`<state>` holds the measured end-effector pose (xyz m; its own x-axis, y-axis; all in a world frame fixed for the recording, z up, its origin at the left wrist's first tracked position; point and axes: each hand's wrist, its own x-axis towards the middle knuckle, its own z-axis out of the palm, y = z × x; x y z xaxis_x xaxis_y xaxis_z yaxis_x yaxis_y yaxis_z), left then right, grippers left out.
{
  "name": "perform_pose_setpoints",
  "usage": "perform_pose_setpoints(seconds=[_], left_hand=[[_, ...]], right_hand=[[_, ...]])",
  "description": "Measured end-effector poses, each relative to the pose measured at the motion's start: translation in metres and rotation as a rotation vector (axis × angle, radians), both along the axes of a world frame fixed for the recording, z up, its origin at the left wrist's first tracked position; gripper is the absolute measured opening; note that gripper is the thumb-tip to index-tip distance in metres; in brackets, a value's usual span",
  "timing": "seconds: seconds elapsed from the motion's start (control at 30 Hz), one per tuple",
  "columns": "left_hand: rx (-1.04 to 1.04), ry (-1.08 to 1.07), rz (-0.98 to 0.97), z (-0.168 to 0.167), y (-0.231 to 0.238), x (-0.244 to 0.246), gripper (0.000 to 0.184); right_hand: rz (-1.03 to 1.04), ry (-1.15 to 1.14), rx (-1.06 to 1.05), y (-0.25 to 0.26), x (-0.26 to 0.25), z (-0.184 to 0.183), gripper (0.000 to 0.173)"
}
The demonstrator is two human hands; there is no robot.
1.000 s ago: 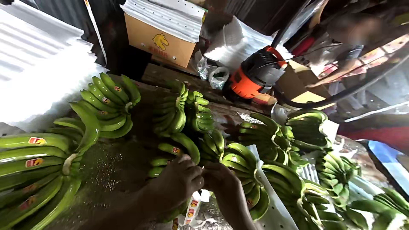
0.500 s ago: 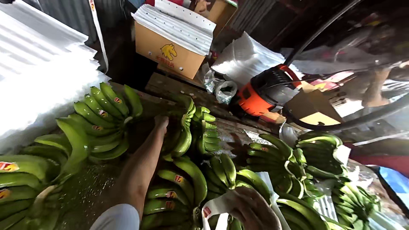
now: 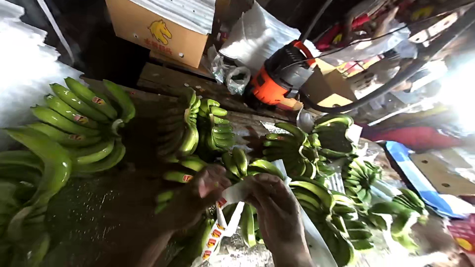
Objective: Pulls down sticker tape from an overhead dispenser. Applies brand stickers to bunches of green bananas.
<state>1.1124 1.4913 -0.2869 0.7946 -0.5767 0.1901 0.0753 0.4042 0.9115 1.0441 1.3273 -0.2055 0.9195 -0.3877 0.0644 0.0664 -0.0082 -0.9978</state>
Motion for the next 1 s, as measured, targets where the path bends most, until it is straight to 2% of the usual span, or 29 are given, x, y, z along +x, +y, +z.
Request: perform_pose_setpoints(seconds=[0.07,0.1,0.2,0.27,0.33,0.37,0.43,0.47,0.5,0.57,0.63,0.7,0.77,0.8,0.83,0.9,0.97,1.0], left_hand=[[-0.078,0.168,-0.247,0.001,0.001,-0.044,0.061],[-0.084,0.22,-0.314,-0.002,0.004,-0.06,0.063],[-0.205,0.314,-0.387,-0.017,0.015,-0.087,0.047],[-0.227,0.293,-0.375,-0.019,0.024,-0.09,0.048],[-0.165,0.234,-0.414,-0.013,0.038,-0.084,0.049],[-0.099,0.191,-0.418,-0.01,0.043,-0.081,0.046],[0.097,0.115,-0.323,0.003,0.048,-0.086,0.037],[0.192,0.078,-0.222,0.01,0.045,-0.094,0.031],[0.269,0.029,-0.116,0.015,0.041,-0.102,0.026],[0.368,-0.096,0.072,0.019,0.03,-0.122,0.021],[0.355,-0.181,0.148,0.021,0.02,-0.141,0.019],[0.261,-0.218,0.16,0.019,0.01,-0.16,0.016],[0.183,-0.237,0.18,0.016,0.003,-0.176,0.012],[0.161,-0.237,0.214,0.014,0.001,-0.181,0.012],[0.155,-0.223,0.239,0.013,0.002,-0.185,0.015],[0.166,-0.109,0.259,0.01,0.008,-0.192,0.019],[0.242,0.027,0.238,0.003,0.014,-0.2,0.018],[0.328,0.028,0.212,-0.002,0.017,-0.201,0.021]], right_hand=[[0.045,-0.118,0.014,-0.005,-0.013,0.006,0.022],[0.05,-0.18,0.005,-0.009,-0.022,0.01,0.022],[0.104,-0.318,-0.034,-0.033,-0.065,0.021,0.019],[0.299,-0.317,-0.011,-0.058,-0.109,0.024,0.019],[0.487,-0.15,-0.034,-0.085,-0.16,0.022,0.019],[0.502,0.006,-0.112,-0.097,-0.186,0.021,0.016],[0.361,0.473,-0.459,-0.097,-0.22,0.024,0.012],[0.355,0.715,-0.588,-0.093,-0.225,0.022,0.026],[0.356,0.858,-0.651,-0.089,-0.229,0.017,0.038],[0.367,0.906,-0.719,-0.078,-0.232,0.01,0.048],[0.388,0.755,-0.515,-0.063,-0.224,0.007,0.048],[0.38,0.478,-0.04,-0.038,-0.21,-0.008,0.038],[0.325,0.376,0.436,-0.009,-0.193,-0.028,0.018],[0.283,0.358,0.581,0.001,-0.186,-0.035,0.011],[0.216,0.338,0.668,0.007,-0.179,-0.04,0.007],[0.039,0.278,0.672,0.007,-0.163,-0.04,0.011],[-0.095,0.246,0.529,-0.003,-0.147,-0.034,0.023],[-0.113,0.258,0.429,-0.007,-0.141,-0.031,0.028]])
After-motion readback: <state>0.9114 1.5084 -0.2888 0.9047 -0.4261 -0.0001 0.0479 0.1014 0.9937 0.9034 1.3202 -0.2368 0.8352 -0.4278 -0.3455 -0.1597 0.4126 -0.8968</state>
